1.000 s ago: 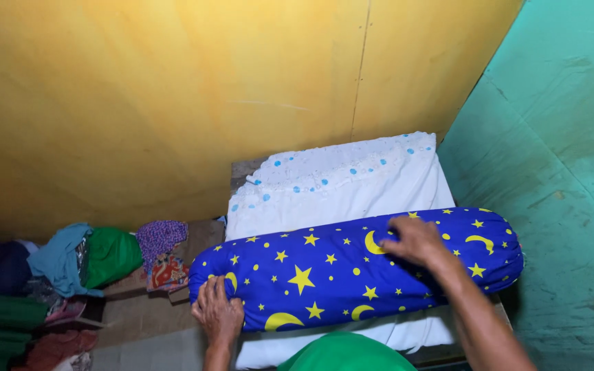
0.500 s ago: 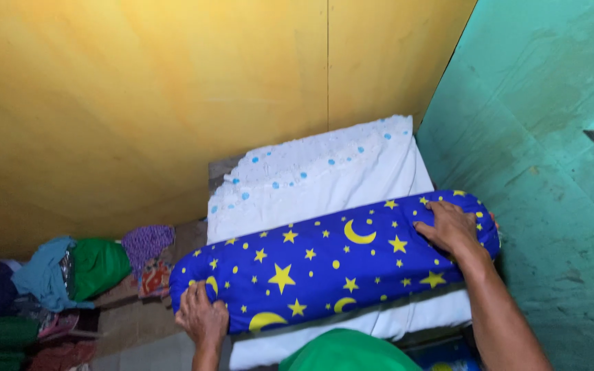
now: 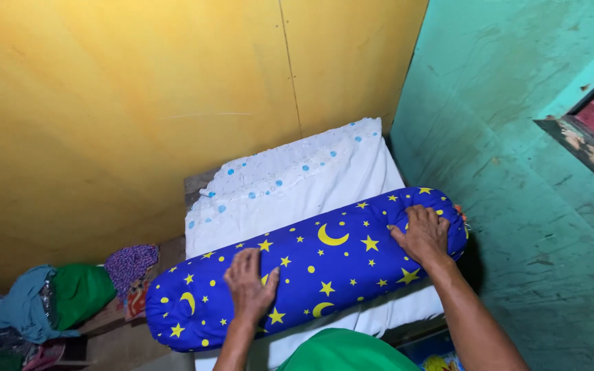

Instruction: The person repeatedly pats and presses a long cylindrical cushion with a blue star-and-moon pattern on a wooden surface. They use both hands to smooth and shape the cushion, working along its length without moving it to another location.

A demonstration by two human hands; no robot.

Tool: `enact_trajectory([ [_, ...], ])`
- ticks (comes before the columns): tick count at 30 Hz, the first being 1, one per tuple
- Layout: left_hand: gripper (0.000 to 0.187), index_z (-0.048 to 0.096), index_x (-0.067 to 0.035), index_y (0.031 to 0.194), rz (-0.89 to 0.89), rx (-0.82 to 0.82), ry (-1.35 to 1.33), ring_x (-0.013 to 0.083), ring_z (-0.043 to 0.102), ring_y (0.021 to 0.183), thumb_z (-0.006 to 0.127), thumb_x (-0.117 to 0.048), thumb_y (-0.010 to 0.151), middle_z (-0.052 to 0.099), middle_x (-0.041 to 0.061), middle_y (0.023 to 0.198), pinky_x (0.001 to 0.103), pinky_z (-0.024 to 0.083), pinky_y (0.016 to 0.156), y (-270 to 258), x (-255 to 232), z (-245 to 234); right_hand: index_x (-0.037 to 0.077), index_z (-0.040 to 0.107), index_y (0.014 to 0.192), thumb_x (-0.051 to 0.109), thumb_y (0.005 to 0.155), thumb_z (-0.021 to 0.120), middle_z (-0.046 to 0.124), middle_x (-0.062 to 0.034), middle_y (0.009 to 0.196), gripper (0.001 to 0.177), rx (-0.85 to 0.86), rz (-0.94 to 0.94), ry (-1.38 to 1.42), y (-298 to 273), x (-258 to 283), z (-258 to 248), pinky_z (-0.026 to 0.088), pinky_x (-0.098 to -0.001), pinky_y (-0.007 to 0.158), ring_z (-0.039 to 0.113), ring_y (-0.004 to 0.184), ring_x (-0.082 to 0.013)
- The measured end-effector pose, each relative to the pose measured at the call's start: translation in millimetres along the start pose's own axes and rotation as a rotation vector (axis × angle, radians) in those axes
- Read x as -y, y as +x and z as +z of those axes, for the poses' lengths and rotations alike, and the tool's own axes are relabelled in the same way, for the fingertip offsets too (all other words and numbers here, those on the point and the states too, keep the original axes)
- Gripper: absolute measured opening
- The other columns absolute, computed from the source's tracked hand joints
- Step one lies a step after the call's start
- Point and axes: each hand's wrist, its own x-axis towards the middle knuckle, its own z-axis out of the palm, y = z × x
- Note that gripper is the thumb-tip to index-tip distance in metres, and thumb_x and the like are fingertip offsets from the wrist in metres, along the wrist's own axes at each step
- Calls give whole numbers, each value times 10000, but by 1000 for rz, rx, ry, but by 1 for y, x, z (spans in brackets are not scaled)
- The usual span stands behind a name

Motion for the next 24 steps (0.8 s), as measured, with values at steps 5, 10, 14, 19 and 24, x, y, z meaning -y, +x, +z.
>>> enact_trajectory([
  [5, 631, 594, -79, 1329, -16, 44, 42, 299, 428, 1376, 692, -463, 838, 565, 115, 1380, 520, 275, 1106, 4, -10, 7, 114, 602, 1355, 530, 834, 692, 574, -62, 1421, 672, 54, -24, 58, -1, -16, -40, 320, -525, 1148, 468, 1369, -268],
  [10, 635, 602, -83, 1324, -27, 41, 55, 305, 442, 1370, 690, -468, 827, 571, 118, 1383, 519, 274, 1099, 4, -8, 13, 141, 616, 1380, 492, 849, 697, 608, -64, 1417, 641, 124, 137, -4, -11, -18, -55, 361, -498, 1151, 498, 1381, -283],
  [14, 633, 596, -82, 1341, -31, 9, 65, 303, 455, 1374, 680, -476, 852, 579, 123, 1394, 508, 290, 1099, 3, -10, 16, 76, 638, 1290, 502, 741, 758, 600, -145, 1375, 705, -24, -100, 18, 6, -56, 9, 352, -572, 977, 496, 1298, -350],
  [19, 627, 611, -85, 1314, -45, 4, 91, 306, 456, 1361, 698, -477, 833, 588, 127, 1378, 525, 279, 1094, 0, -6, 19, 98, 659, 1285, 459, 843, 683, 656, -99, 1346, 571, -133, -130, 245, -3, -48, -62, 401, -541, 1033, 575, 1272, -319],
  [24, 586, 619, -102, 1305, -61, 3, 31, 295, 476, 1364, 684, -463, 849, 605, 103, 1380, 489, 310, 1103, -3, -10, 14, 115, 650, 1280, 514, 805, 704, 657, -104, 1294, 622, 4, -13, 57, -7, -46, -10, 417, -512, 1017, 583, 1249, -313],
])
